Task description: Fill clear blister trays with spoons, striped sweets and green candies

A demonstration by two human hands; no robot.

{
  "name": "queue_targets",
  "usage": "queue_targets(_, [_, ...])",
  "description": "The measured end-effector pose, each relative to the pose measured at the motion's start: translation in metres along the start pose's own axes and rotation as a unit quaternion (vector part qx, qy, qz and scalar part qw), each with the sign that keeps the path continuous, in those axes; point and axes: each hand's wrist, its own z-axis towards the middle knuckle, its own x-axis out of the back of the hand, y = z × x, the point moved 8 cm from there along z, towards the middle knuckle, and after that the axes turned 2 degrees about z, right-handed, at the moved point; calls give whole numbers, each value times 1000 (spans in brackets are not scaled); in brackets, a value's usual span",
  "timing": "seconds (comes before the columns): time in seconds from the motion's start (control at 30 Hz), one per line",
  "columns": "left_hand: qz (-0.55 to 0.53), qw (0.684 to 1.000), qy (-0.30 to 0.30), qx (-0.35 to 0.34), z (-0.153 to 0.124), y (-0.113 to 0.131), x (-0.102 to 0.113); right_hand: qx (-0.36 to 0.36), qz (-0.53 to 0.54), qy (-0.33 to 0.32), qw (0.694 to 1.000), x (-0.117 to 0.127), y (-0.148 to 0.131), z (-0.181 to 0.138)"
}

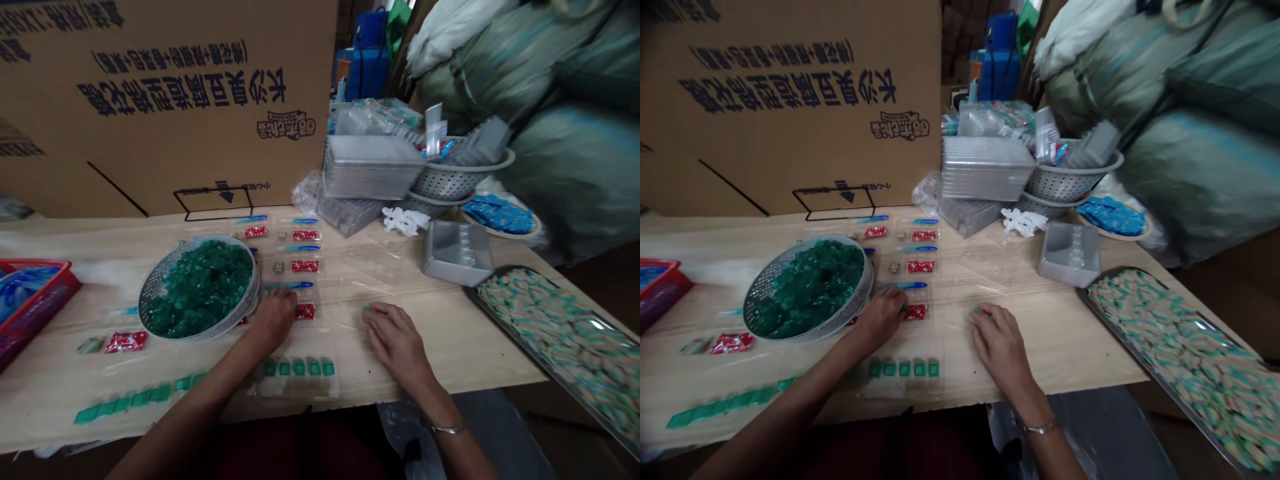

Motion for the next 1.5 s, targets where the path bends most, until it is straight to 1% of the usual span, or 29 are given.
queue_targets(0.1, [-36,999,-4,-5,3,-6,1,-11,40,3,999,1,-15,-1])
queue_targets(0.23, [-113,993,13,-17,6,-16,0,-16,105,-9,994,-9,-34,2])
queue_targets(0.37, [-186,979,76,-43,2,-21,12,-21,171,-26,985,-20,-49,8])
queue_targets(0.47, [-281,952,112,-44,-6,-19,25,-52,239,-29,969,-27,-55,13])
queue_targets(0.53, [-371,920,114,-46,-13,-11,30,-107,296,-29,949,-35,-55,16])
queue_targets(0.57, [-416,901,112,-51,-16,-5,31,-142,328,-33,933,-40,-53,16])
queue_targets(0.63, [-495,861,106,-58,-20,8,31,-205,395,-43,894,-50,-50,15])
queue_targets(0.7, [-572,812,101,-50,-22,16,26,-248,455,-50,854,-57,-46,12])
queue_targets(0.77, [-651,754,85,-21,-22,17,15,-270,493,-51,826,-59,-43,9])
queue_targets(0.83, [-711,703,38,9,-21,19,0,-278,511,-57,812,-58,-40,6])
queue_targets(0.87, [-727,687,13,19,-21,21,-6,-279,516,-61,808,-57,-39,5])
queue_targets(0.9, [-734,678,-9,24,-21,23,-11,-280,521,-63,804,-57,-39,4])
queue_targets(0.97, [-737,675,-29,21,-22,26,-15,-285,533,-58,795,-56,-38,2])
queue_targets(1.07, [-732,681,-19,3,-25,28,-12,-297,547,-37,782,-57,-37,1])
queue_targets(1.13, [-720,694,-11,-9,-26,30,-7,-301,550,-29,778,-56,-37,0])
queue_targets(1.2, [-692,721,3,-20,-28,32,-1,-301,547,-29,781,-55,-38,0])
queue_targets(1.3, [-617,785,40,-44,-30,34,11,-303,531,-33,791,-52,-38,-1])
queue_targets(1.37, [-572,816,58,-55,-31,36,15,-309,526,-37,791,-51,-37,-3])
queue_targets(1.4, [-563,823,59,-57,-31,37,14,-313,526,-42,789,-51,-36,-4])
queue_targets(1.5, [-563,823,50,-53,-31,38,9,-325,534,-57,778,-54,-34,-8])
